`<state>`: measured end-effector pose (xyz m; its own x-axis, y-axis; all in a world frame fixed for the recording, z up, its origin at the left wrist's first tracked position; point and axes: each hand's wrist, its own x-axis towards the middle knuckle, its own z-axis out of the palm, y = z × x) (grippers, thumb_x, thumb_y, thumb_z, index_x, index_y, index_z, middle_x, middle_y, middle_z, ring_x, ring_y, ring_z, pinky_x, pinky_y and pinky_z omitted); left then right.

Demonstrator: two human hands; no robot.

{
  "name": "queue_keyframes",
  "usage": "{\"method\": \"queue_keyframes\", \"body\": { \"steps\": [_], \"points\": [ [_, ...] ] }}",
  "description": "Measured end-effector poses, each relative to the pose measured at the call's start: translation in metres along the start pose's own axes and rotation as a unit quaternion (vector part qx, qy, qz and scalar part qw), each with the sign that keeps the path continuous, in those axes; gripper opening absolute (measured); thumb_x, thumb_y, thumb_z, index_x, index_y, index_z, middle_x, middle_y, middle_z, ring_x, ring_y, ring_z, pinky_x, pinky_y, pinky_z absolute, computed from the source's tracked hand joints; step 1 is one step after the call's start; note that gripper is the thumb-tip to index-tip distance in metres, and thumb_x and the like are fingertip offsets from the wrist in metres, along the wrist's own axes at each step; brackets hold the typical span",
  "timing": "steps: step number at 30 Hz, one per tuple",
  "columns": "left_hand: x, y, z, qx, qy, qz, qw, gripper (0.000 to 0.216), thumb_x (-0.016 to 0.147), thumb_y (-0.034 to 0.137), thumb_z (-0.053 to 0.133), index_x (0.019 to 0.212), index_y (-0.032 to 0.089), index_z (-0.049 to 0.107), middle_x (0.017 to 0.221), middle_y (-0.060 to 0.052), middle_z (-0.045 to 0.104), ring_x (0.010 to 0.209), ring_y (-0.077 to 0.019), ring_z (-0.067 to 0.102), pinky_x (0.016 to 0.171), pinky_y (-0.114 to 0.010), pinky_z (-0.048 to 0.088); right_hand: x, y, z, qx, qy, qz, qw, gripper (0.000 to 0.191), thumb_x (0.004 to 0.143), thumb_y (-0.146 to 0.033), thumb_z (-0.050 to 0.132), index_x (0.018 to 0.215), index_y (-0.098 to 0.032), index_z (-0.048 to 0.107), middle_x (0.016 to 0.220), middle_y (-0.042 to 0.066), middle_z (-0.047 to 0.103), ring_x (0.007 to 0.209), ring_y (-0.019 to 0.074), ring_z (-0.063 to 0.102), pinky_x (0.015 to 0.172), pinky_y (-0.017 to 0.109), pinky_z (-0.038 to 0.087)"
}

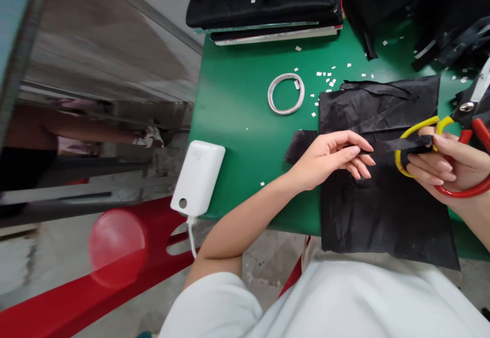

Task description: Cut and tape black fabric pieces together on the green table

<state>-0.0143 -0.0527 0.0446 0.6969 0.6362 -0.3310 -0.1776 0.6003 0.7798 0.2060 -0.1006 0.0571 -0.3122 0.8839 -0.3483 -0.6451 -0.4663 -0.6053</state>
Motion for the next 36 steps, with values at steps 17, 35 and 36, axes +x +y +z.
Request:
{"method": "queue_keyframes", "body": {
  "steps": [17, 35, 36],
  "points": [
    [0.001, 0.0, 0.0, -0.039, -0.015, -0.022, 0.999, 0.04, 0.071, 0.044, 0.085, 0.077, 0.013, 0.06, 0.067, -0.001, 0.074, 0.049, -0.0102, 0.067, 0.043, -0.015, 0.049, 0.002, 0.006, -0.002, -0.019, -0.134, 0.029, 0.99, 0.019, 0.091, -0.027, 0.063, 0.075, -0.018, 0.067, 0.045, -0.008, 0.036, 0.035, 0.004, 0.02, 0.036, 0.015, 0.029],
    [0.002, -0.011, 0.009, -0.041, -0.037, -0.048, 0.997, 0.039, 0.068, 0.037, 0.088, 0.075, 0.012, 0.059, 0.065, 0.0, 0.07, 0.045, -0.0073, 0.063, 0.042, -0.014, 0.047, 0.004, 0.022, -0.002, -0.046, -0.152, 0.033, 0.987, 0.013, 0.089, -0.02, 0.057, 0.081, -0.016, 0.066, 0.052, -0.004, 0.051, 0.035, 0.0037, 0.028, 0.038, 0.017, 0.033],
    [0.001, -0.011, 0.009, -0.028, -0.038, -0.045, 0.998, 0.038, 0.068, 0.036, 0.088, 0.075, 0.012, 0.06, 0.066, 0.0, 0.069, 0.047, -0.0074, 0.064, 0.043, -0.014, 0.049, 0.004, 0.022, -0.001, -0.049, -0.151, 0.037, 0.987, 0.012, 0.088, -0.019, 0.058, 0.081, -0.016, 0.066, 0.051, -0.005, 0.051, 0.035, 0.0036, 0.028, 0.038, 0.016, 0.033]
  ]
}}
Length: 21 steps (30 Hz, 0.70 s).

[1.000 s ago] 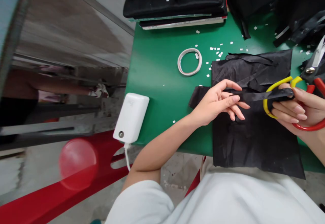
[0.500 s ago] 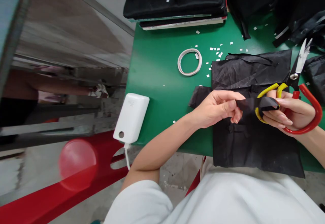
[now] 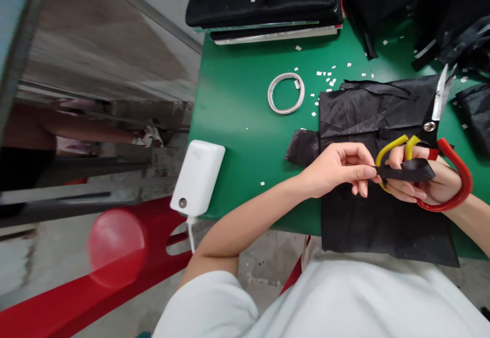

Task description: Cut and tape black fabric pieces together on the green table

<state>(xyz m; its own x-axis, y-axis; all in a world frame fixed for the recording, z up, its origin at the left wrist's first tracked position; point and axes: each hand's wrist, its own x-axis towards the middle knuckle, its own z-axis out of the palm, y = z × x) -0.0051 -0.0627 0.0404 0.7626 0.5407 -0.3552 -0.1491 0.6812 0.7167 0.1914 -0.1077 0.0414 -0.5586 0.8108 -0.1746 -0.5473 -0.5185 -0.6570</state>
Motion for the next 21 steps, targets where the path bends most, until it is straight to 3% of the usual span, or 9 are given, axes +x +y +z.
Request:
{"method": "queue_keyframes", "body": {
  "steps": [4, 8, 14, 21],
  "points": [
    [-0.002, 0.003, 0.001, 0.067, 0.004, 0.047, 0.997, 0.028, 0.07, 0.029, 0.086, 0.072, 0.01, 0.066, 0.081, 0.0, 0.063, 0.056, -0.0063, 0.067, 0.052, -0.015, 0.055, 0.0, 0.0, 0.002, -0.012, 0.01, 0.015, 1.0, 0.012, 0.087, -0.018, 0.059, 0.077, -0.017, 0.065, 0.048, -0.006, 0.045, 0.037, 0.0044, 0.03, 0.038, 0.016, 0.031],
    [-0.005, 0.006, 0.003, 0.136, 0.015, 0.091, 0.986, 0.021, 0.071, 0.026, 0.085, 0.07, 0.01, 0.071, 0.097, -0.004, 0.062, 0.059, -0.0065, 0.068, 0.055, -0.017, 0.058, -0.001, 0.001, 0.002, -0.075, 0.039, 0.018, 0.996, 0.019, 0.084, -0.03, 0.071, 0.072, -0.017, 0.064, 0.048, -0.007, 0.041, 0.038, 0.0065, 0.035, 0.037, 0.019, 0.029],
    [-0.008, 0.004, 0.002, 0.228, 0.032, 0.127, 0.965, 0.012, 0.073, 0.024, 0.082, 0.072, 0.014, 0.075, 0.092, -0.006, 0.067, 0.063, -0.0079, 0.068, 0.062, -0.019, 0.06, -0.004, 0.009, 0.001, -0.163, 0.059, -0.027, 0.985, 0.025, 0.085, -0.037, 0.073, 0.071, -0.018, 0.066, 0.049, -0.005, 0.041, 0.042, 0.0084, 0.038, 0.039, 0.021, 0.031],
    [-0.008, 0.007, 0.004, 0.172, 0.031, 0.018, 0.984, 0.036, 0.067, 0.042, 0.086, 0.072, 0.011, 0.069, 0.074, -0.005, 0.069, 0.065, -0.0116, 0.068, 0.06, -0.021, 0.059, -0.01, 0.014, -0.004, -0.231, 0.041, -0.016, 0.972, 0.021, 0.09, -0.036, 0.063, 0.08, -0.018, 0.064, 0.063, -0.003, 0.047, 0.045, 0.0073, 0.035, 0.041, 0.022, 0.028]
  ]
}}
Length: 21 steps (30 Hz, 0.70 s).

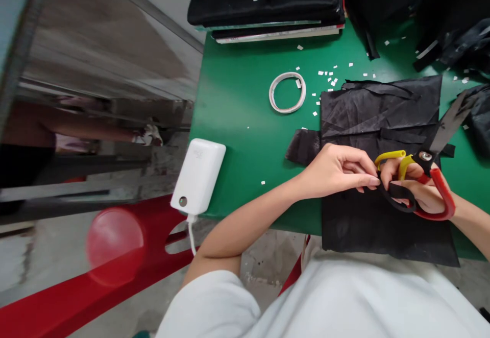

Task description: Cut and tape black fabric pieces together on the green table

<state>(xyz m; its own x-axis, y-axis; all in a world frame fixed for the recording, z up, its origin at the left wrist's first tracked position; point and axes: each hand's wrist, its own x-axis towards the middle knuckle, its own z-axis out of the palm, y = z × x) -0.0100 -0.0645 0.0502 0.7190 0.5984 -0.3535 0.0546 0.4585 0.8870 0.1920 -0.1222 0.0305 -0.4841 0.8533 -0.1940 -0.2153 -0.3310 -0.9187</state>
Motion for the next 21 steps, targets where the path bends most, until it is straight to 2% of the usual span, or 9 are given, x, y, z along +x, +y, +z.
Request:
{"method": "queue_keyframes", "body": {
  "steps": [4, 9, 12, 17, 21],
  "points": [
    [0.001, -0.001, 0.0, -0.04, -0.029, -0.048, 0.998, 0.039, 0.064, 0.042, 0.088, 0.073, 0.011, 0.066, 0.073, -0.004, 0.07, 0.065, -0.0107, 0.068, 0.061, -0.02, 0.058, -0.001, 0.003, -0.005, -0.054, -0.034, -0.013, 0.998, 0.019, 0.093, -0.034, 0.057, 0.086, -0.019, 0.066, 0.071, -0.001, 0.049, 0.053, 0.0104, 0.041, 0.048, 0.024, 0.034],
    [0.003, -0.006, -0.003, -0.034, -0.046, -0.036, 0.998, 0.032, 0.069, 0.034, 0.086, 0.075, 0.011, 0.066, 0.073, -0.003, 0.068, 0.067, -0.0096, 0.067, 0.065, -0.021, 0.055, -0.001, 0.006, -0.007, -0.082, -0.05, -0.004, 0.995, 0.021, 0.094, -0.036, 0.055, 0.089, -0.02, 0.068, 0.067, 0.0, 0.047, 0.052, 0.0131, 0.038, 0.048, 0.026, 0.031],
    [0.003, -0.005, -0.003, -0.004, -0.038, -0.021, 0.999, 0.03, 0.066, 0.032, 0.087, 0.073, 0.011, 0.067, 0.071, -0.002, 0.067, 0.067, -0.0094, 0.064, 0.067, -0.021, 0.054, -0.002, 0.007, -0.007, -0.082, -0.045, 0.001, 0.996, 0.019, 0.094, -0.033, 0.054, 0.089, -0.022, 0.069, 0.062, -0.002, 0.043, 0.05, 0.0125, 0.036, 0.047, 0.026, 0.03],
    [0.005, -0.001, -0.004, -0.029, 0.019, -0.006, 0.999, 0.034, 0.06, 0.033, 0.091, 0.068, 0.011, 0.066, 0.071, -0.002, 0.068, 0.062, -0.0082, 0.062, 0.061, -0.02, 0.051, -0.002, 0.006, -0.005, -0.054, 0.005, 0.002, 0.999, 0.016, 0.092, -0.03, 0.059, 0.092, -0.02, 0.07, 0.067, -0.001, 0.046, 0.051, 0.0106, 0.04, 0.045, 0.024, 0.03],
    [0.008, 0.002, -0.011, -0.057, 0.125, 0.061, 0.989, 0.038, 0.056, 0.036, 0.093, 0.065, 0.012, 0.065, 0.065, 0.001, 0.066, 0.054, -0.0054, 0.058, 0.054, -0.017, 0.048, -0.004, 0.009, -0.005, -0.013, 0.055, 0.001, 0.998, 0.023, 0.093, -0.039, 0.062, 0.102, -0.02, 0.071, 0.061, -0.004, 0.044, 0.049, 0.0099, 0.038, 0.046, 0.024, 0.033]
  ]
}}
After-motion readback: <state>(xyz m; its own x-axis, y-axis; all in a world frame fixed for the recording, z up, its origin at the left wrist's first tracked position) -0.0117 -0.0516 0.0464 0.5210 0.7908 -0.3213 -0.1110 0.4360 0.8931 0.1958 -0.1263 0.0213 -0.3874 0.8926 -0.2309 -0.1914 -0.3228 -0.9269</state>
